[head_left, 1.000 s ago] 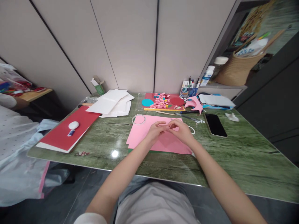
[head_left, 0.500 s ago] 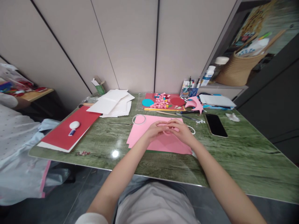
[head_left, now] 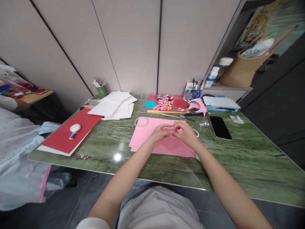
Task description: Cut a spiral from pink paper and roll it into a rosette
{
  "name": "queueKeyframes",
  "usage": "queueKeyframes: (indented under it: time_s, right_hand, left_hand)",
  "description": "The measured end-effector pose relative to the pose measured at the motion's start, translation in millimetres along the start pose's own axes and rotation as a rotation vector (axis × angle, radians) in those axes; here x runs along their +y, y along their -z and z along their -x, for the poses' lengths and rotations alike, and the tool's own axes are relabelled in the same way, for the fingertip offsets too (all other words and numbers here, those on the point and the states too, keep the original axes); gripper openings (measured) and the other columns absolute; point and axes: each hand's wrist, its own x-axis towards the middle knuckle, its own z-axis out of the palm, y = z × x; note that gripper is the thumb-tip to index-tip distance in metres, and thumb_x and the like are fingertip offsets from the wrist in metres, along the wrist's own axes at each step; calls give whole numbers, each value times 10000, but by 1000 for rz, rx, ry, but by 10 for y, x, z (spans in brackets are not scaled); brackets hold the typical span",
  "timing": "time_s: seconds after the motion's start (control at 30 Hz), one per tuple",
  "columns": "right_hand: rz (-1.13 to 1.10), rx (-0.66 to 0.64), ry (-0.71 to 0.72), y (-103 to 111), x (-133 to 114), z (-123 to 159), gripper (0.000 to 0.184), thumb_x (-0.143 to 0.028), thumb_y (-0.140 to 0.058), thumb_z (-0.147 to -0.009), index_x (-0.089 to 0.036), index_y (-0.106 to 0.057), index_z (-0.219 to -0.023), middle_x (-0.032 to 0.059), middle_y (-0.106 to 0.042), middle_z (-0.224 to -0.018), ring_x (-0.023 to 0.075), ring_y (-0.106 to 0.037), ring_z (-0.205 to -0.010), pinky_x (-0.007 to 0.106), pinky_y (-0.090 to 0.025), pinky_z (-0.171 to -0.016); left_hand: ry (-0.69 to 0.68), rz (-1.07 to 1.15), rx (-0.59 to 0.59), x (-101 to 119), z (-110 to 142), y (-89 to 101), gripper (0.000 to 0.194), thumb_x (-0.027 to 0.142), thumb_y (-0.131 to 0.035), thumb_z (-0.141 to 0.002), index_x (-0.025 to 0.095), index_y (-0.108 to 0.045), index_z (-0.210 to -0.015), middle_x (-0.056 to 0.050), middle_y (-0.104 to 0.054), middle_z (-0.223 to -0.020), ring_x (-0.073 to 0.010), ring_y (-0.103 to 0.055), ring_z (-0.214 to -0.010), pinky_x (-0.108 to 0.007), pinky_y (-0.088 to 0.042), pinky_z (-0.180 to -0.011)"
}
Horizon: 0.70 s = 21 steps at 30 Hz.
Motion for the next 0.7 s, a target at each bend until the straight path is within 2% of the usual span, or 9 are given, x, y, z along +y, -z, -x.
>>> queueKeyframes:
  time_s: [0.17, 0.4, 0.6, 0.7]
  right_hand:
    - [23, 2, 7, -19, 6, 6, 73, -212, -589, -722, -203, -517, -707, 16, -540, -773, 161, -512, -756, 311, -416, -700]
    - [-14, -10, -4, 35, -41, -4, 87, -274, -576, -756, -223, -614, -815, 34, -568, -855, 157, -544, -779, 309, -445, -713]
    - [-42, -137, 5, 21, 12, -1, 196, -274, -523, -800, -251, -626, -966, 57, -568, -945, 174, -543, -864, 320, -461, -735]
    - [-34, -166, 8, -4, 52, 1, 206, -245, -507, -813, -255, -622, -982, 55, -562, -960, 175, -534, -903, 320, -449, -769]
  left_hand:
    - [-30, -42, -6, -13, 0, -4, 411, 205, -740, -528, 132, -569, -895, -48, -648, -749, -129, -595, -715, -276, -396, -716]
    - [-4, 0, 21, 24, -38, 81, 427, 179, -735, -526, 132, -546, -906, -22, -629, -670, -128, -596, -630, -306, -416, -700]
    - [8, -65, -5, 101, -10, 80, 416, 160, -730, -524, 119, -548, -896, -37, -640, -722, -128, -601, -656, -286, -413, -689]
    - [-1, -118, 0, 108, -5, 66, 394, 168, -721, -540, 123, -551, -892, -37, -640, -716, -130, -602, -642, -274, -402, -666]
